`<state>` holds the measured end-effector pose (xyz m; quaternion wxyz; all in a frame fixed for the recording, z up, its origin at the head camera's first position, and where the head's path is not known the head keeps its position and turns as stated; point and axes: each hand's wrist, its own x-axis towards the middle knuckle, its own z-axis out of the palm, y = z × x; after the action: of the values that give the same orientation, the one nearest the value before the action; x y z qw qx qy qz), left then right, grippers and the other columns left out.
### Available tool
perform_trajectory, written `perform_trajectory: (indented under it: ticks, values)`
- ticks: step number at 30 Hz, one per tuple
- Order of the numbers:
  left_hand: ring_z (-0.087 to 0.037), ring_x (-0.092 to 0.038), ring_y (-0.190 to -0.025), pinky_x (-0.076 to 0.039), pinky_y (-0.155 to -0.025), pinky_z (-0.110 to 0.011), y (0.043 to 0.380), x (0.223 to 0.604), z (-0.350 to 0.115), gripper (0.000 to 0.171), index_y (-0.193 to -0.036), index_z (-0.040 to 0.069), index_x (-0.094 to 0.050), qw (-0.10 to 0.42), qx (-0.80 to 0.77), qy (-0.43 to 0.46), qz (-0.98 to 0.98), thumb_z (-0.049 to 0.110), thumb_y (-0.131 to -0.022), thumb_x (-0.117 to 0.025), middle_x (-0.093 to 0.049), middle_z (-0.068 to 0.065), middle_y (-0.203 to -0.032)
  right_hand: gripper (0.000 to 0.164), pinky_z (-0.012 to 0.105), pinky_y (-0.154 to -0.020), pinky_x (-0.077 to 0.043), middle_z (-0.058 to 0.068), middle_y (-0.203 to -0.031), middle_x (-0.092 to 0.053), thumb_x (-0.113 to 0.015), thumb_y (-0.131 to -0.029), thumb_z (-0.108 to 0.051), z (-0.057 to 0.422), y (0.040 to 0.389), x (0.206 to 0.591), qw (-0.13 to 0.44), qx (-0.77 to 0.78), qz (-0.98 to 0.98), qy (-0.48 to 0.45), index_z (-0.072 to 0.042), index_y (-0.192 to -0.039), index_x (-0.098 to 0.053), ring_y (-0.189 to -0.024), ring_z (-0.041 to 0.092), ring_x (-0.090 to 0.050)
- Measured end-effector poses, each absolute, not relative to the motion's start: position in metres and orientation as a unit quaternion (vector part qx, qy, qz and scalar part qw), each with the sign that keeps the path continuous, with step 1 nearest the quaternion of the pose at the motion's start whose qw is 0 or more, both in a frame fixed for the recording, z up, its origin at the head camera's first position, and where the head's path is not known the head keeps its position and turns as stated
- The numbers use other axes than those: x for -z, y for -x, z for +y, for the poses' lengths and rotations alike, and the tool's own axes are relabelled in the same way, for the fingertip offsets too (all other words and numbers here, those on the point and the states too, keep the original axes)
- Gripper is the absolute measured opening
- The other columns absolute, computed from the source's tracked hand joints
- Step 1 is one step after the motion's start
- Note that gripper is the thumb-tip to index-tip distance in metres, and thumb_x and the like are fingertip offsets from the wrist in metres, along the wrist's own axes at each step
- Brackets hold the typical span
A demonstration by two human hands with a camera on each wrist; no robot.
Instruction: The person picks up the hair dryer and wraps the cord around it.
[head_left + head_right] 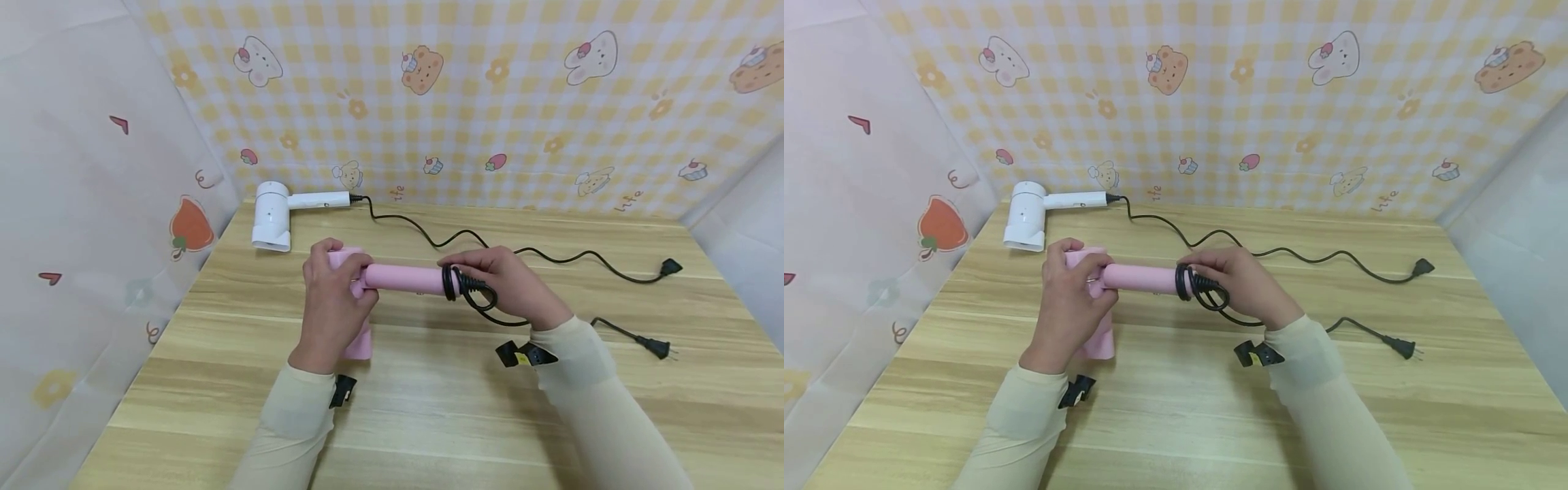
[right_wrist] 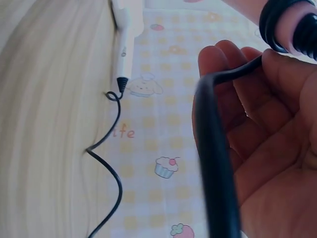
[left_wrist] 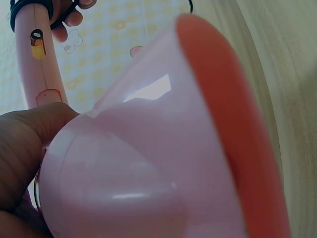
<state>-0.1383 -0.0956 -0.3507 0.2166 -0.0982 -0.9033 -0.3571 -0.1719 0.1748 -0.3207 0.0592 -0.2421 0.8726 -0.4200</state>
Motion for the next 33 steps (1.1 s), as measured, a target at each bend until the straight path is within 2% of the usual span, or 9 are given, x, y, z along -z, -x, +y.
perform_trajectory:
  ticks: [4,6,9,11,13,16,26,30,33]
  values:
    - [-0.042,-0.033,-0.124,-0.040,-0.095,-0.053,0.138,0.352,-0.096,0.035,-0.103,0.012,-0.073,0.225,0.356,0.103,-0.901,-0.001,-0.072,-0.080,-0.037,-0.016,-0.136,0.027,0.029,-0.075,-0.048,0.005,-0.108,-0.072,-0.059,-0.099,-0.014,0.174,0.168,0.325,0.057,0.426,0.869,0.246,-0.010,-0.123,-0.071,-0.095,0.018,-0.062]
    - [-0.041,-0.033,-0.124,-0.039,-0.095,-0.053,0.138,0.352,-0.096,0.035,-0.103,0.012,-0.073,0.226,0.357,0.103,-0.901,-0.002,-0.072,-0.080,-0.037,-0.016,-0.136,0.029,0.031,-0.076,-0.048,0.004,-0.107,-0.073,-0.061,-0.097,-0.004,0.174,0.167,0.328,0.051,0.422,0.868,0.257,-0.010,-0.123,-0.071,-0.094,0.018,-0.063]
    - [-0.041,-0.033,-0.124,-0.040,-0.095,-0.053,0.137,0.351,-0.096,0.035,-0.104,0.013,-0.073,0.222,0.360,0.100,-0.901,-0.001,-0.072,-0.080,-0.037,-0.016,-0.136,0.029,0.034,-0.080,-0.048,0.002,-0.103,-0.073,-0.062,-0.091,0.009,0.174,0.165,0.333,0.049,0.417,0.864,0.277,-0.009,-0.110,-0.075,-0.092,0.019,-0.064]
    - [-0.041,-0.033,-0.124,-0.040,-0.095,-0.053,0.137,0.351,-0.096,0.035,-0.104,0.013,-0.073,0.220,0.363,0.095,-0.900,-0.001,-0.073,-0.080,-0.037,-0.016,-0.136,0.028,0.034,-0.080,-0.048,0.001,-0.098,-0.073,-0.062,-0.089,0.012,0.173,0.164,0.335,0.054,0.420,0.861,0.282,-0.010,-0.101,-0.075,-0.089,0.019,-0.064]
    - [-0.041,-0.034,-0.123,-0.041,-0.094,-0.053,0.137,0.351,-0.097,0.035,-0.104,0.014,-0.073,0.220,0.365,0.093,-0.900,0.000,-0.073,-0.080,-0.037,-0.016,-0.136,0.022,0.035,-0.082,-0.049,-0.002,-0.090,-0.072,-0.063,-0.091,0.007,0.172,0.163,0.336,0.063,0.423,0.859,0.281,-0.011,-0.095,-0.075,-0.087,0.018,-0.065]
    - [-0.042,-0.034,-0.122,-0.041,-0.093,-0.053,0.138,0.352,-0.098,0.035,-0.104,0.014,-0.072,0.223,0.366,0.092,-0.899,0.000,-0.073,-0.080,-0.037,-0.016,-0.135,0.017,0.036,-0.082,-0.049,-0.004,-0.084,-0.072,-0.064,-0.094,-0.001,0.171,0.161,0.337,0.072,0.417,0.865,0.271,-0.013,-0.099,-0.075,-0.085,0.014,-0.066]
    - [-0.042,-0.035,-0.121,-0.041,-0.092,-0.053,0.140,0.354,-0.099,0.034,-0.104,0.013,-0.072,0.224,0.363,0.089,-0.900,0.000,-0.073,-0.081,-0.036,-0.017,-0.135,0.010,0.038,-0.081,-0.053,-0.003,-0.087,-0.073,-0.064,-0.097,-0.012,0.166,0.152,0.338,0.106,0.412,0.873,0.236,-0.007,-0.101,-0.072,-0.084,0.012,-0.068]
    - [-0.042,-0.034,-0.122,-0.041,-0.093,-0.053,0.140,0.354,-0.099,0.034,-0.104,0.013,-0.071,0.220,0.367,0.084,-0.900,0.000,-0.074,-0.081,-0.036,-0.017,-0.135,0.011,0.033,-0.071,-0.050,-0.003,-0.081,-0.069,-0.066,-0.096,-0.021,0.165,0.148,0.339,0.124,0.413,0.876,0.216,-0.012,-0.093,-0.072,-0.074,0.012,-0.061]
    - [-0.042,-0.034,-0.122,-0.041,-0.093,-0.053,0.140,0.353,-0.100,0.034,-0.105,0.013,-0.071,0.219,0.369,0.079,-0.900,0.000,-0.074,-0.080,-0.036,-0.017,-0.135,0.013,0.030,-0.061,-0.044,-0.005,-0.073,-0.060,-0.068,-0.095,-0.025,0.164,0.144,0.339,0.116,0.391,0.884,0.227,-0.016,-0.086,-0.069,-0.065,0.013,-0.050]
